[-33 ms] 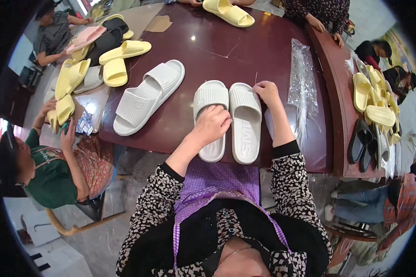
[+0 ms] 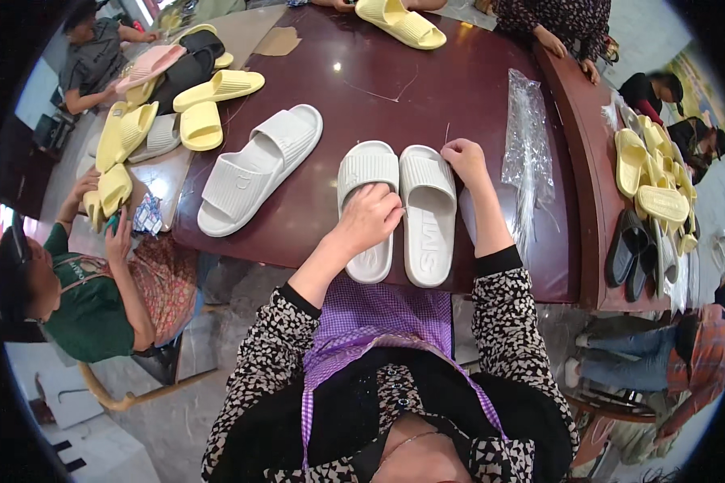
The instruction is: The person pairs slippers together by threading plastic fastener ties through them by hand.
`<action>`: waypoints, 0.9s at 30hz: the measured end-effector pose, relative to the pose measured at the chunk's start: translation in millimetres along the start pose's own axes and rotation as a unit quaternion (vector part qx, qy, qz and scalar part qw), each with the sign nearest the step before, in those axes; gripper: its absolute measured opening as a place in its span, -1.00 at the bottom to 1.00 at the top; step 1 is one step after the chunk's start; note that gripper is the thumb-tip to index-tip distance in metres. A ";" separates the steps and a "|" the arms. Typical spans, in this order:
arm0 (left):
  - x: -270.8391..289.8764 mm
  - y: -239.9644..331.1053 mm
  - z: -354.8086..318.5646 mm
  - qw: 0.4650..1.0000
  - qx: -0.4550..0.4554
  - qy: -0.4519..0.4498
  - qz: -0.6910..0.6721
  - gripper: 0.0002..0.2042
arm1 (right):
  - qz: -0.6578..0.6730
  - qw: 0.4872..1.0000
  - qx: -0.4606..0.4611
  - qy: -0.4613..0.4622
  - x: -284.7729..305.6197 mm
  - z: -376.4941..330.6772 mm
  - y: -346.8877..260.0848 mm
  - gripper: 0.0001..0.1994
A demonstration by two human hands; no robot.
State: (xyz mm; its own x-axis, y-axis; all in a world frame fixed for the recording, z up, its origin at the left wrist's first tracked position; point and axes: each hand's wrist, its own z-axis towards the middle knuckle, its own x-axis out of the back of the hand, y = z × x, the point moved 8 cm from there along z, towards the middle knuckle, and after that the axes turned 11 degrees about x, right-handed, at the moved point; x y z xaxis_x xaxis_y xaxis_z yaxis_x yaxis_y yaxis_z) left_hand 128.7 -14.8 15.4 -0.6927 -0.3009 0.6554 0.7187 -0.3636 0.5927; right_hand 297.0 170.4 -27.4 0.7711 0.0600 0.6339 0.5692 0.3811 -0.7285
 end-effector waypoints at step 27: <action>37.1 8.1 -7.8 0.983 0.001 0.174 -0.067 -0.79 | 0.298 0.942 0.072 -0.137 -64.3 14.9 -119.3 -0.91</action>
State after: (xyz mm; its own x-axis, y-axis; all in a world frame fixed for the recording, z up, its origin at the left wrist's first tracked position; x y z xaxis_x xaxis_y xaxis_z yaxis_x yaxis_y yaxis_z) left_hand 108.4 -35.8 40.8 -0.7593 -0.5334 0.3729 0.6199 -0.4186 0.6637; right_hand 175.2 134.9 22.6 0.8278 0.5311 0.1808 -0.0014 0.3242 -0.9460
